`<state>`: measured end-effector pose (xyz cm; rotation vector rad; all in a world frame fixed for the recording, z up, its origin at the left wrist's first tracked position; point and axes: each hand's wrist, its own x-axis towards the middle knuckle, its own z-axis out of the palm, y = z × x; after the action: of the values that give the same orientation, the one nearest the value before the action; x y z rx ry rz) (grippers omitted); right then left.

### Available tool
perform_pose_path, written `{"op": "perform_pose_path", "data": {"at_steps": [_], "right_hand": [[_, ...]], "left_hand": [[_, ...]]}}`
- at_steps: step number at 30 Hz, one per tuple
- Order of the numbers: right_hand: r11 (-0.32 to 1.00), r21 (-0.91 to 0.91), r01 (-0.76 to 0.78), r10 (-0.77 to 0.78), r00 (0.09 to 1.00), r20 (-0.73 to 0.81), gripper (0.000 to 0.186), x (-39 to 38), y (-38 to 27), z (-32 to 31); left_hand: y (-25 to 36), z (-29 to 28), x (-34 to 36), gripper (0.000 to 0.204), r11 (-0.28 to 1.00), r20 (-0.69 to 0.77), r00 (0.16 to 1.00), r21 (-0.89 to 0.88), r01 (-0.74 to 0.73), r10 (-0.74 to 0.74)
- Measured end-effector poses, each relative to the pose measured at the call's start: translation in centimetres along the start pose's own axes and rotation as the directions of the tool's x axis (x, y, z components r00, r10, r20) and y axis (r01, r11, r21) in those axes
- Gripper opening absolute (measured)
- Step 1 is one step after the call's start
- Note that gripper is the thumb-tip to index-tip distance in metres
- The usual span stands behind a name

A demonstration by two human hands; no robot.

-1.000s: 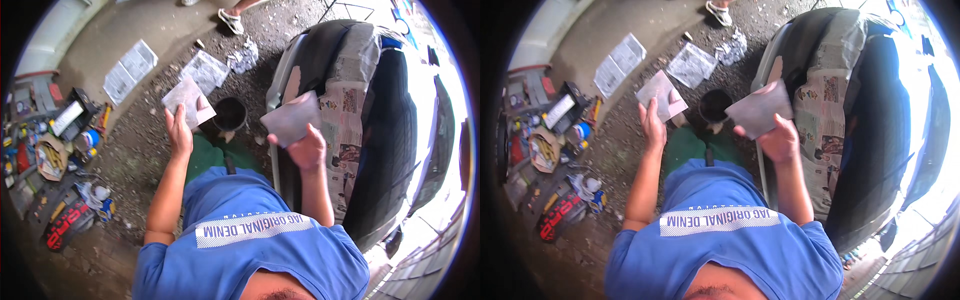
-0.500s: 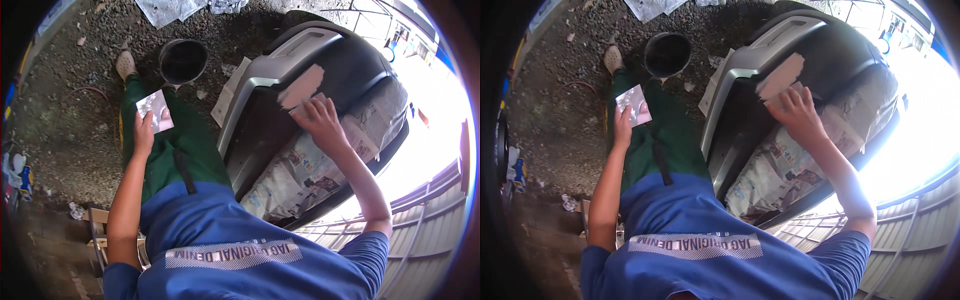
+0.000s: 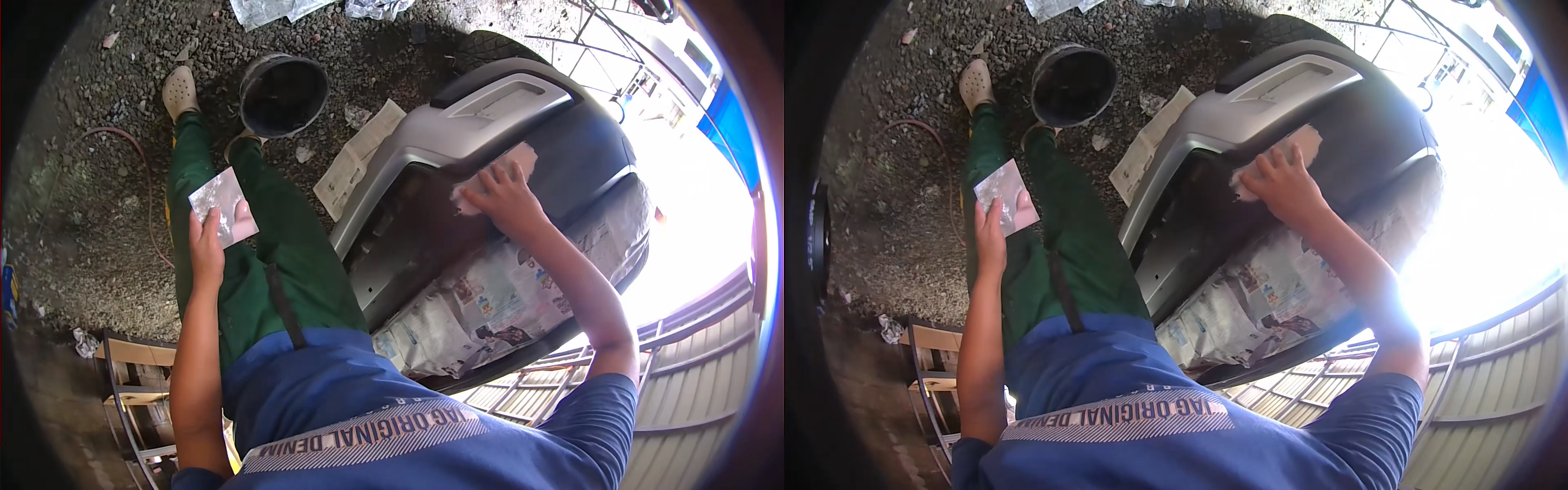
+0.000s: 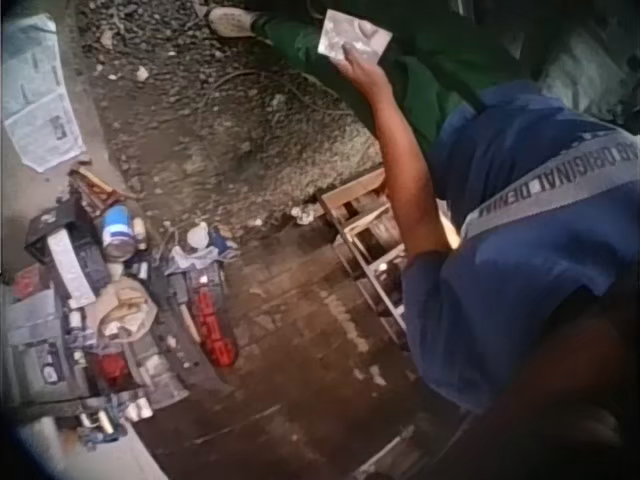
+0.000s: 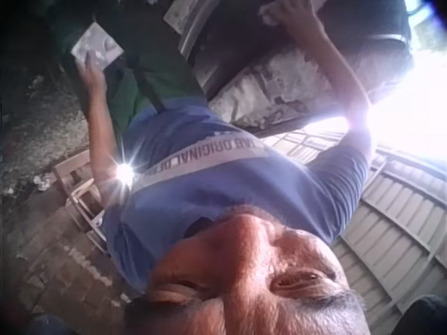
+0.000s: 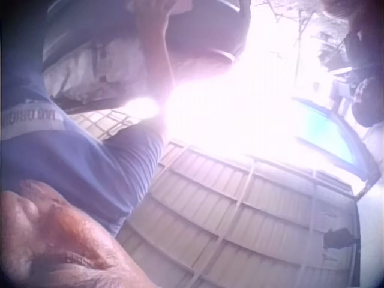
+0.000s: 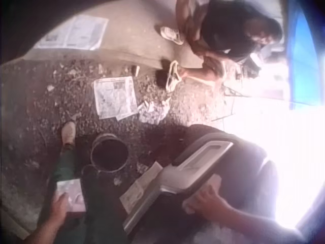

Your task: The person rubs two pieces of sandpaper together, holds them against a vehicle bumper, and continues rubbing the sandpaper sheets against each other.

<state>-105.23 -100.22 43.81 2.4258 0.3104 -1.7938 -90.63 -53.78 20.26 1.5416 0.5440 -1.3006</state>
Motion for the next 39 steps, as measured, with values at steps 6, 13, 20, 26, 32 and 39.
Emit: {"op": "perform_pose_path", "data": {"at_steps": [6, 13, 20, 26, 32, 39], "right_hand": [[0.999, 0.029, -0.033, 0.033, 0.999, 0.011, 0.047, -0.4, -0.9, 0.0], [0.997, 0.066, -0.036, 0.034, 0.999, 0.036, 0.046, -2.2, -0.8, -2.8], [0.997, 0.030, -0.065, 0.065, 0.998, -0.003, 0.037, 0.7, -0.6, -0.4], [0.995, 0.032, -0.093, 0.091, 0.994, 0.068, 0.041, 0.6, -1.3, -0.9], [0.994, 0.082, -0.068, 0.064, 0.997, 0.046, 0.048, -3.3, -1.4, -2.0], [0.995, 0.050, -0.084, 0.085, 0.996, -0.020, 0.042, -1.7, 2.3, -1.9]], "left_hand": [[0.2, 0.3, 0.0, 0.045, 0.999, -0.013, 1.000, -0.032, 0.009, -0.010], [-0.2, 0.6, 0.0, 0.043, 0.999, -0.052, 0.999, -0.041, -0.002, 0.000], [0.1, 0.7, 0.1, 0.040, 0.999, -0.068, 0.998, -0.053, -0.013, 0.009], [0.4, 0.5, 0.1, 0.041, 0.999, -0.039, 0.999, -0.040, 0.003, -0.005], [0.1, 0.5, 0.2, 0.042, 0.999, -0.044, 0.999, -0.033, 0.027, -0.028], [0.0, 0.5, 0.5, 0.044, 0.999, -0.033, 0.999, -0.036, 0.003, -0.005]]}}
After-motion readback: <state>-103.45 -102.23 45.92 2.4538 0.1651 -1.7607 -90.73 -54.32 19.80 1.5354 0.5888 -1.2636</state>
